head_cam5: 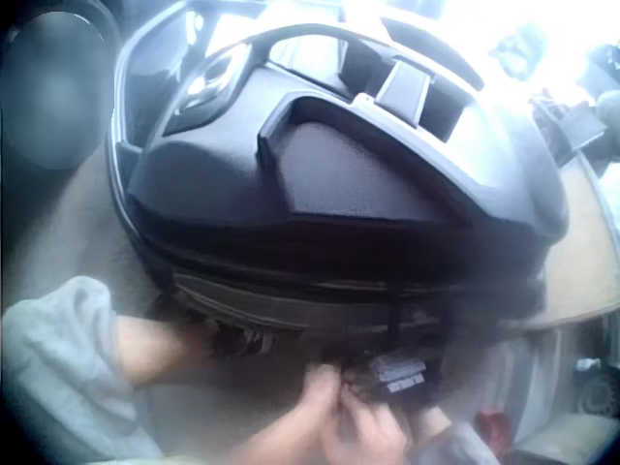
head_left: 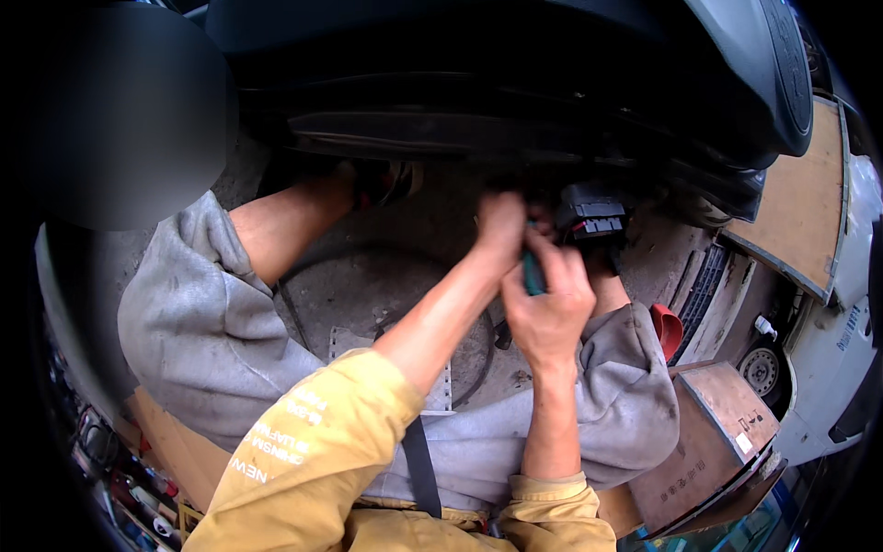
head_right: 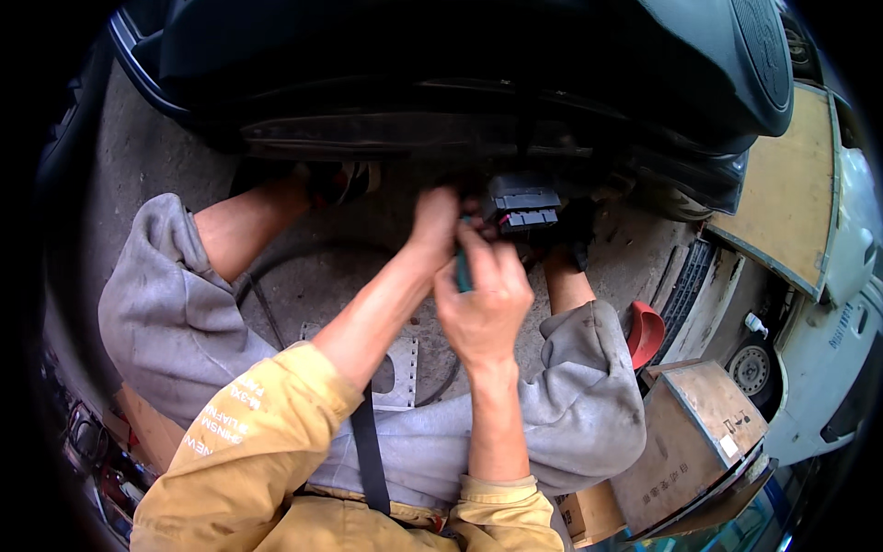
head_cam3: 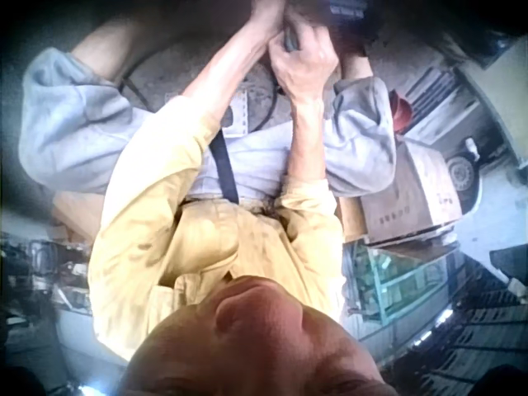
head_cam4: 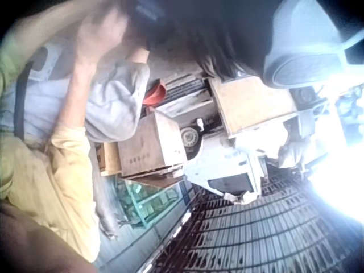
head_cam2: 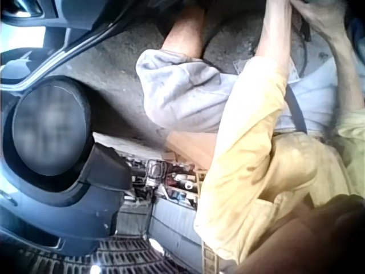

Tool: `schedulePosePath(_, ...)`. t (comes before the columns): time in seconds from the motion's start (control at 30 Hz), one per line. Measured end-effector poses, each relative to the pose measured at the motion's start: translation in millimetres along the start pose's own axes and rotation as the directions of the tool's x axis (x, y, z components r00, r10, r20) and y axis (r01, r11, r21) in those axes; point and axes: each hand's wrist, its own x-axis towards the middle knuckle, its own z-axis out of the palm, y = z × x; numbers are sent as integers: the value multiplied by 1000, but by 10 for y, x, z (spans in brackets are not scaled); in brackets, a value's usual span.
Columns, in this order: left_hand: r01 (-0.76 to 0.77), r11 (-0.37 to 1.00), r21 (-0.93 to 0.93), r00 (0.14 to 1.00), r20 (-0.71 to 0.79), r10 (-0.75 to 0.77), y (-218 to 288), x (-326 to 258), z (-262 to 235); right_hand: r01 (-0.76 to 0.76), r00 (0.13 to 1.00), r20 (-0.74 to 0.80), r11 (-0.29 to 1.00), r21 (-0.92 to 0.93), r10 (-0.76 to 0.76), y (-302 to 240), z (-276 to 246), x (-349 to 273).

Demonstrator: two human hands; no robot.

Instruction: The person is sitting on the floor in a garage, using a screwdriver to remove screws from the lower edge of a detached car door panel. They systematically work along the bottom trim, unscrewing fasteners to detach the panel.

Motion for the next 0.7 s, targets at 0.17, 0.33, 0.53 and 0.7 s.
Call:
schedulePosePath(0.17, 33, 995, -97, 999, -1, -33, 75, -12, -211, -42, 999, 25, 993, 111, 40, -40, 142, -93)
schedulePosePath(0.33, 50, 999, 22, 999, -2, -50, -24, 23, 28, -21, 997, -73, 999, 37, 24, 50, 61, -36)
schedulePosePath(0.53, 100, 991, -84, 995, 29, -98, 37, 53, -291, -23, 1000, -9, 998, 57, 23, -62, 171, -112)
schedulePosePath(0.7, 25, 1000, 6, 997, -75, -25, -110, 108, 20, -17, 996, -83, 1000, 14, 18, 41, 29, -10)
